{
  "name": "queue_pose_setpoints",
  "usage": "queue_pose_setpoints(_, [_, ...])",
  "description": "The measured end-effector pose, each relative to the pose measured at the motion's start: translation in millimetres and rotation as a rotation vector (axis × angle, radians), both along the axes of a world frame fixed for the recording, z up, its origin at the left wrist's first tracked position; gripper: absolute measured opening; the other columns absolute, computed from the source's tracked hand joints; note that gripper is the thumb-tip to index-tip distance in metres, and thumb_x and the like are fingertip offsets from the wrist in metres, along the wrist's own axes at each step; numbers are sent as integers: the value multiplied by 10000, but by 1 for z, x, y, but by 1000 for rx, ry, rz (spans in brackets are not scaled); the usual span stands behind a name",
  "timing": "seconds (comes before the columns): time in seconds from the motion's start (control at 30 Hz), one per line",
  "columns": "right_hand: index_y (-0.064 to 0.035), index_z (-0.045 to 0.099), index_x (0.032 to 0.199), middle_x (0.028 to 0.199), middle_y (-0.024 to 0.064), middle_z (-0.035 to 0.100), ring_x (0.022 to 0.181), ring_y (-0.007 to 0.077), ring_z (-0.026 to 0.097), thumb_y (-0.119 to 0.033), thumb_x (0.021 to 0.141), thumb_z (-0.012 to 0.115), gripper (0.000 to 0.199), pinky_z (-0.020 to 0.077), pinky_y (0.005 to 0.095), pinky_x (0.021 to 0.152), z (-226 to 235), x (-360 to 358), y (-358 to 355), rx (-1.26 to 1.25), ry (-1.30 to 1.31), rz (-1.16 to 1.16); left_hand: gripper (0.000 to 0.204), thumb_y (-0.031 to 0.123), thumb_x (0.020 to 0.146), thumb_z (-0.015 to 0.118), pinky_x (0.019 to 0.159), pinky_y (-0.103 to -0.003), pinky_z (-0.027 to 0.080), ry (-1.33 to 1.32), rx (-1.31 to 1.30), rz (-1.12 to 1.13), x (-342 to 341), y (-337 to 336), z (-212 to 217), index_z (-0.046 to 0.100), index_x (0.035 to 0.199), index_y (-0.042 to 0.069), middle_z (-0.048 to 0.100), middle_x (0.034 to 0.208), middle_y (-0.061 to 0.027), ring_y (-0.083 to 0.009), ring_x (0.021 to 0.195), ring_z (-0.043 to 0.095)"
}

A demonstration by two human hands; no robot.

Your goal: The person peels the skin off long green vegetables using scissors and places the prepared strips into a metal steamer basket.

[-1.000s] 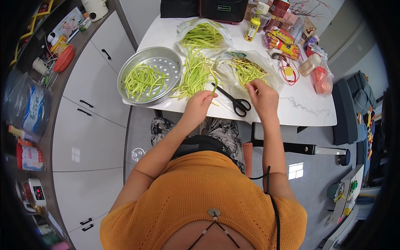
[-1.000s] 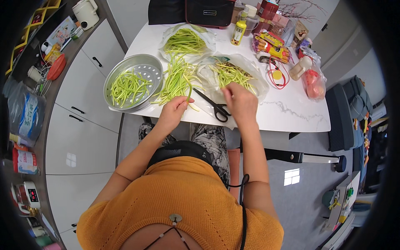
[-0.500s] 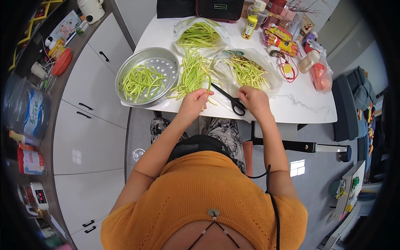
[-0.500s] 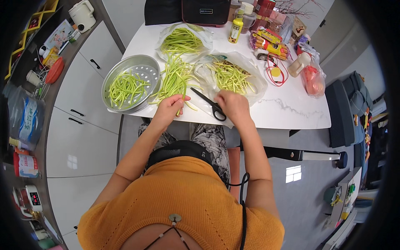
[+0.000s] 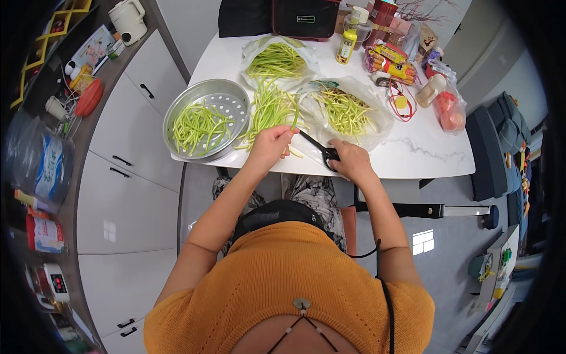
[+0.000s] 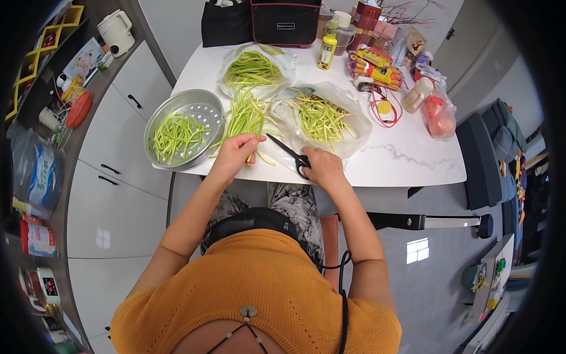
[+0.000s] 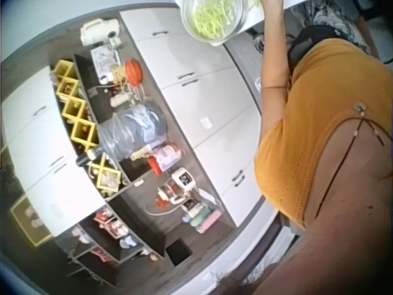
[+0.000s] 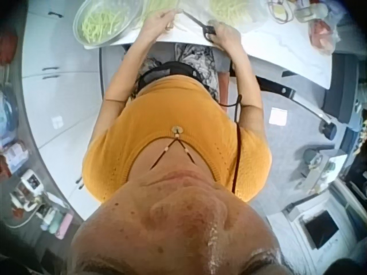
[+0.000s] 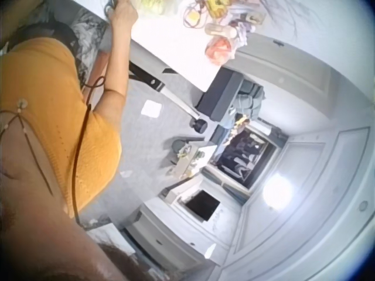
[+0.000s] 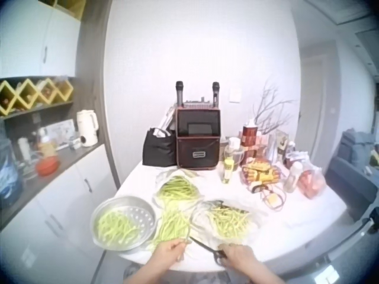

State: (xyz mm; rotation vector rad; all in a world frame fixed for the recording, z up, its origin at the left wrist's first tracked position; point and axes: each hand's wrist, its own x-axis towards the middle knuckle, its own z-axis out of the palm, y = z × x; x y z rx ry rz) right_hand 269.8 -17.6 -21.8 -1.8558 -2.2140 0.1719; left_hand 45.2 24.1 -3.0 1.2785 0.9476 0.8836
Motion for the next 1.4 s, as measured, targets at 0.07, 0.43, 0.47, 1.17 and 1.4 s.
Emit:
queue_pose_setpoints(0.07, [-90,587,1013,824,134,622,792,300,609,-195,657,647,377,489,373,696,2,6,4,-93,1,30,271,141,895,508,494,-186,359,22,33,2,2,8,7,583,1076,-47,503,638,28,-42,534,437])
queue_pose_setpoints(0.43, [5,539,1167,916,77,652,753,103,602,-44,767,656,419,467,205,683,-5,55,-28,-674,1441,45,190,150,853,575,404,-189,358,159,74,41,30,50,17,641,938,-7,562,665,-7,-46,446,447])
queue_pose_setpoints(0.47, [10,521,1186,943,93,650,762,107,605,-58,769,669,448,467,204,695,-8,58,-30,-631,1553,65,186,151,852,578,398,-188,355,168,91,32,35,55,19,640,926,-8,558,651,-5,-45,439,443])
queue_pose_setpoints(1.17, [0,440,1262,972,67,604,805,126,568,-191,763,701,595,438,237,735,1,46,13,-473,1634,-78,132,154,767,639,479,-325,417,526,770,221,96,89,3,611,818,35,547,566,-95,-216,478,526])
queue_pose_setpoints(1.4, [-9,500,1221,893,52,627,712,89,563,-91,821,633,429,442,197,668,-8,35,16,-351,1611,-192,138,145,757,646,495,-355,427,563,786,202,98,82,-6,588,818,36,571,601,-115,-266,522,557])
